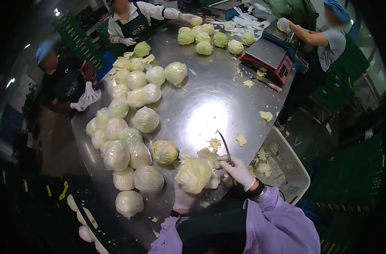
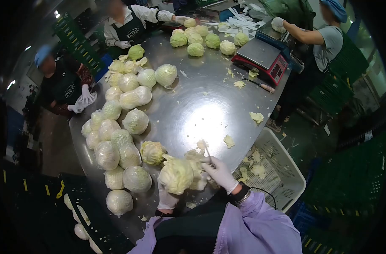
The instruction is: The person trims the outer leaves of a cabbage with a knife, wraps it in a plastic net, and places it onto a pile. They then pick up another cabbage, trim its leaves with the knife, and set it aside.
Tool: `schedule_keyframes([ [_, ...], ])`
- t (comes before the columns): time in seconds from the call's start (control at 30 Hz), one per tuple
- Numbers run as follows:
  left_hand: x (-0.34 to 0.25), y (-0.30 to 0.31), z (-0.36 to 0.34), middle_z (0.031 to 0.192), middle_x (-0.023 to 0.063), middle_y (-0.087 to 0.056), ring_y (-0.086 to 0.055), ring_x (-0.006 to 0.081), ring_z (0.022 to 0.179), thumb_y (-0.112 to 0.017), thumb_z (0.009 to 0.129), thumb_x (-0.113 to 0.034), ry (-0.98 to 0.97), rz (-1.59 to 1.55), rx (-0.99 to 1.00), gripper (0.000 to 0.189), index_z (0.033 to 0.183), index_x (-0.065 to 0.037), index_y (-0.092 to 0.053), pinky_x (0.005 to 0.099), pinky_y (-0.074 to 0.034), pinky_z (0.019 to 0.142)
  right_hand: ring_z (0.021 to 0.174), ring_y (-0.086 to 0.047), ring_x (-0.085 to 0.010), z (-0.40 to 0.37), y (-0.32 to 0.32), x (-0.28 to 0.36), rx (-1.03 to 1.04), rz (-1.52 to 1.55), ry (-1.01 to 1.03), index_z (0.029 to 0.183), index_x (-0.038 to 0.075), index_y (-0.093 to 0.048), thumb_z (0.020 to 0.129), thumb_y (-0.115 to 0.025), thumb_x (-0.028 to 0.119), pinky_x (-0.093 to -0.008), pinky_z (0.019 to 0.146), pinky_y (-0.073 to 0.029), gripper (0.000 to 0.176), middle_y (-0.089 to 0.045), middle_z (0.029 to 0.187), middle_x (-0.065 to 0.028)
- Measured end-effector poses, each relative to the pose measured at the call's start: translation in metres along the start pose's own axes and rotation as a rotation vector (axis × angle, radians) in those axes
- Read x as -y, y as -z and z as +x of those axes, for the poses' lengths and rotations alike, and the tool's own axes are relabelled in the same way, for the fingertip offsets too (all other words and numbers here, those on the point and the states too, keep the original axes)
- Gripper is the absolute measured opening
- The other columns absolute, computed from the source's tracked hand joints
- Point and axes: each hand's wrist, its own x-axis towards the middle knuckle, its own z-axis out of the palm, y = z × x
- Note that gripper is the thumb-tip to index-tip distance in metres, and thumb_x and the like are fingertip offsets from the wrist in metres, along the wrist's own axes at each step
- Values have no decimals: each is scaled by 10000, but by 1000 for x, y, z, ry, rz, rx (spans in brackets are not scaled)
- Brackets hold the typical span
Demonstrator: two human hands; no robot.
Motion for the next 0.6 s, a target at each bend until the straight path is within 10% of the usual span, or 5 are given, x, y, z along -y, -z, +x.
schedule_keyframes([
  [0.07,-6,-8,-3,1416,116,-392,-353,244,1332,-612,871,-415,-288,734,39,750,1452,-115,-244,444,-306,1102,630,-600,-88,2,0,-14,-4,127,-46,1178,26,-587,942,-568,162,-207,544,-483,273,-638,883,-29],
  [0.2,17,-5,-11,1414,113,-391,-348,268,1335,-602,871,-414,-307,666,-76,755,1461,-160,-204,443,-350,1077,667,-632,-124,-1,-37,-74,232,270,-340,1293,20,-458,958,-544,174,-241,550,-518,380,-628,927,-66],
  [0.37,-2,4,-6,1412,133,-407,-451,347,1250,-495,897,-573,380,-1120,103,712,1449,-171,-294,487,-479,958,694,-647,-165,21,11,-76,32,249,-408,1321,10,-424,987,-474,196,-291,564,-552,386,-649,922,-106],
  [0.43,6,7,-10,1416,138,-407,-457,344,1248,-445,899,-616,378,-1107,83,718,1445,-170,-313,493,-484,950,651,-625,-106,26,30,-65,-307,51,-202,1402,59,-376,979,-486,191,-221,503,-490,457,-632,986,-93],
  [0.6,5,-17,-4,1446,143,-375,-466,335,1249,-349,897,-693,400,-849,-47,764,1445,-162,-326,480,-494,935,846,-635,-152,-11,-17,18,240,-186,-105,1472,65,-264,829,-703,179,-260,695,-516,787,-526,1302,-147],
])
